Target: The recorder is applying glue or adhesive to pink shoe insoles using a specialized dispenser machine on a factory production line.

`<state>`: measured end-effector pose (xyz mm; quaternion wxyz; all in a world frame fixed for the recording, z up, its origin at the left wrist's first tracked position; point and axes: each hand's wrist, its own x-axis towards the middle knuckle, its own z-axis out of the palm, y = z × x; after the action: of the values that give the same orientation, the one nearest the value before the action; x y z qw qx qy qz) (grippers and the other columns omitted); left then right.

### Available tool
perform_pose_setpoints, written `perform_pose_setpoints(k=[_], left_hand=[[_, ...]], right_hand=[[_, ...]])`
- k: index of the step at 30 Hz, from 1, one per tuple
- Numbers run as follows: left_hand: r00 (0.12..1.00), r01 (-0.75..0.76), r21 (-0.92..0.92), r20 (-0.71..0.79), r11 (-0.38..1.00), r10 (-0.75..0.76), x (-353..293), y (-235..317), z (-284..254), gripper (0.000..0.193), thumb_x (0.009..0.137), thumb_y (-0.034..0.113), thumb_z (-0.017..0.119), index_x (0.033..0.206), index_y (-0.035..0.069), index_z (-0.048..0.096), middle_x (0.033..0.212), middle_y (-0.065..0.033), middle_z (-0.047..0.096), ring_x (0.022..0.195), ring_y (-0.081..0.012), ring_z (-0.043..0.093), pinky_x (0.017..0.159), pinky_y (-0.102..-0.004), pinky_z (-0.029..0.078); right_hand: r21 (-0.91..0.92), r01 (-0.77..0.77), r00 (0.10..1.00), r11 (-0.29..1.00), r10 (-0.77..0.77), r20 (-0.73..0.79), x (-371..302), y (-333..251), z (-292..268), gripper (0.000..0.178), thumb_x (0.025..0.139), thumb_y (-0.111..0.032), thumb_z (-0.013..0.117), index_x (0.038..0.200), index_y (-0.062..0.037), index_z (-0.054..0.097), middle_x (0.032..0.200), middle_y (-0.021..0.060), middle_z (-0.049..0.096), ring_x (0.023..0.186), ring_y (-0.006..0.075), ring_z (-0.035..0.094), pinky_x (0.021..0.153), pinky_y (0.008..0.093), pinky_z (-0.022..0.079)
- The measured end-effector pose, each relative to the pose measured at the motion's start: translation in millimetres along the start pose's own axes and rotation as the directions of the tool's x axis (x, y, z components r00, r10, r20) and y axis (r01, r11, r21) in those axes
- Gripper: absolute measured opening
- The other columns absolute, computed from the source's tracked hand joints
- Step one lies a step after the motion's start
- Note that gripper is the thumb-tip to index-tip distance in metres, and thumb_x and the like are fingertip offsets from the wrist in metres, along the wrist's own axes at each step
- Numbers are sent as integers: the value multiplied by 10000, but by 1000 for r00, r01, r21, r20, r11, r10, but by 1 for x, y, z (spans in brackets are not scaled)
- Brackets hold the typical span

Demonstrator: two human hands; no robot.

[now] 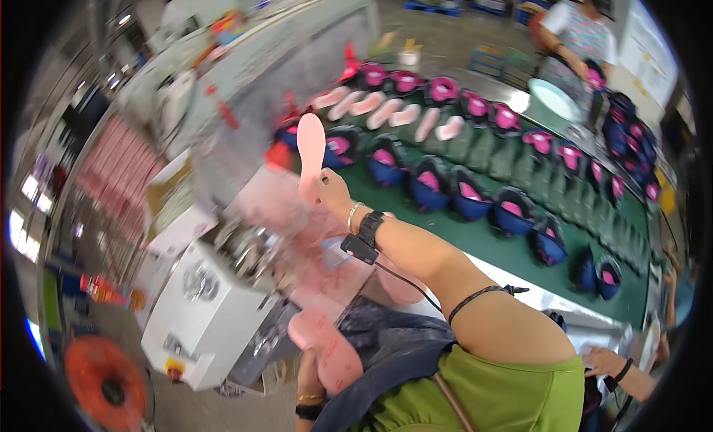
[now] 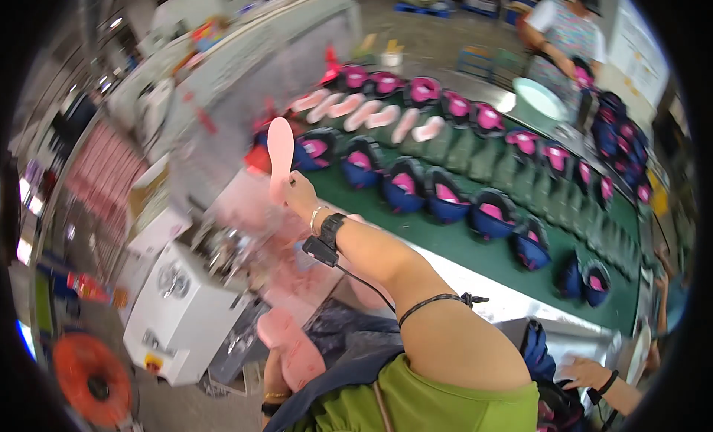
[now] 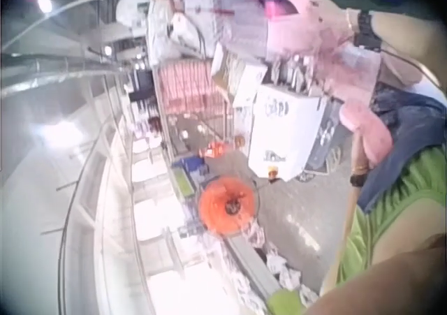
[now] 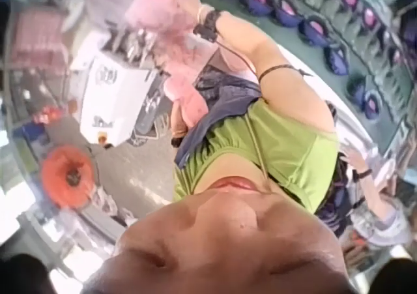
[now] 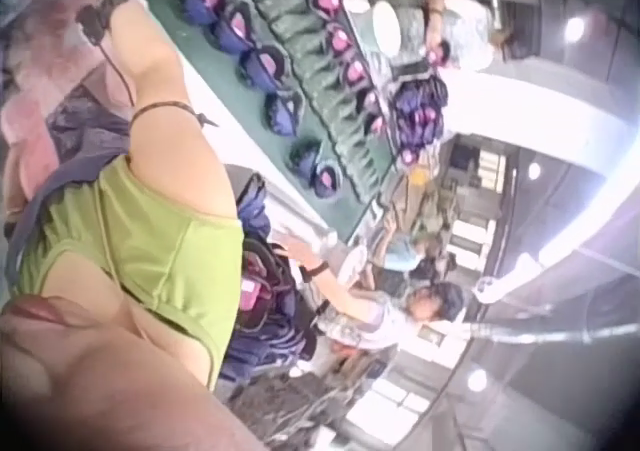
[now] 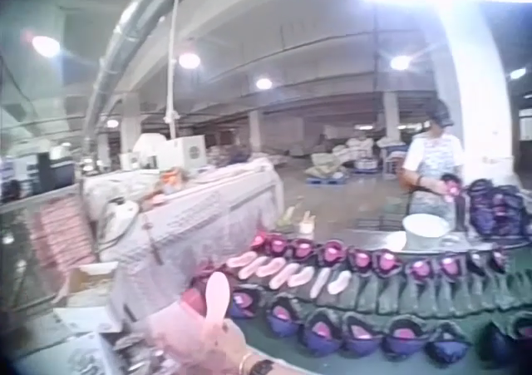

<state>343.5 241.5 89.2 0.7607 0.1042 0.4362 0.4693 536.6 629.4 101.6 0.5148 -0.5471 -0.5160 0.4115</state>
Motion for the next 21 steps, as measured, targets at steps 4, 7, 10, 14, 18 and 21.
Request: perform_pose_setpoints(k=[4,7,10,14,18,21], left_hand=[[994,102,-93,38,990,-99,11,6,14,466,957,283,478,1327,2,486,1249,-159,595,1154,-313,586,996,-447,470],[996,90,-85,-1,992,-91,18,13,24,451,925,241,485,1305,0,498,1220,-154,608,1119,-315,598,968,-445,482],[994,105,-104,1,989,-106,23,20,31,442,919,243,502,1290,2,507,1186,-145,618,1085,-302,607,948,-434,488],[996,-42,-34,-79,999,39,24,23,42,410,927,249,523,1254,1,520,1150,-128,620,1046,-272,613,924,-407,495],[990,-90,16,-103,996,91,26,26,51,355,948,237,515,1199,-13,542,1119,-123,622,1037,-251,609,912,-393,495],[986,-92,105,-127,990,105,35,29,52,333,944,214,510,1175,-20,561,1092,-122,633,1000,-250,621,884,-393,506]], right_hand=[[103,-103,952,989,128,-277,19,34,-169,197,965,-166,515,1096,-25,470,735,139,620,542,240,673,420,343,501],[-101,-157,859,982,86,-505,22,77,-289,316,884,-119,569,1153,-23,434,790,212,661,587,299,695,485,403,554],[-383,-304,766,872,-15,-643,32,124,-376,373,819,-81,601,1175,-1,523,847,177,684,648,262,700,562,375,563],[-45,-271,777,962,191,-599,55,153,-411,555,745,18,651,1297,4,591,944,76,690,825,154,671,693,281,523],[-119,-46,933,992,0,-359,60,94,-318,498,776,-56,679,1268,-24,610,925,82,690,786,146,638,693,294,526],[-34,9,982,999,-2,190,0,20,-202,288,825,-120,683,1105,-53,661,986,64,669,875,178,640,759,307,522]])
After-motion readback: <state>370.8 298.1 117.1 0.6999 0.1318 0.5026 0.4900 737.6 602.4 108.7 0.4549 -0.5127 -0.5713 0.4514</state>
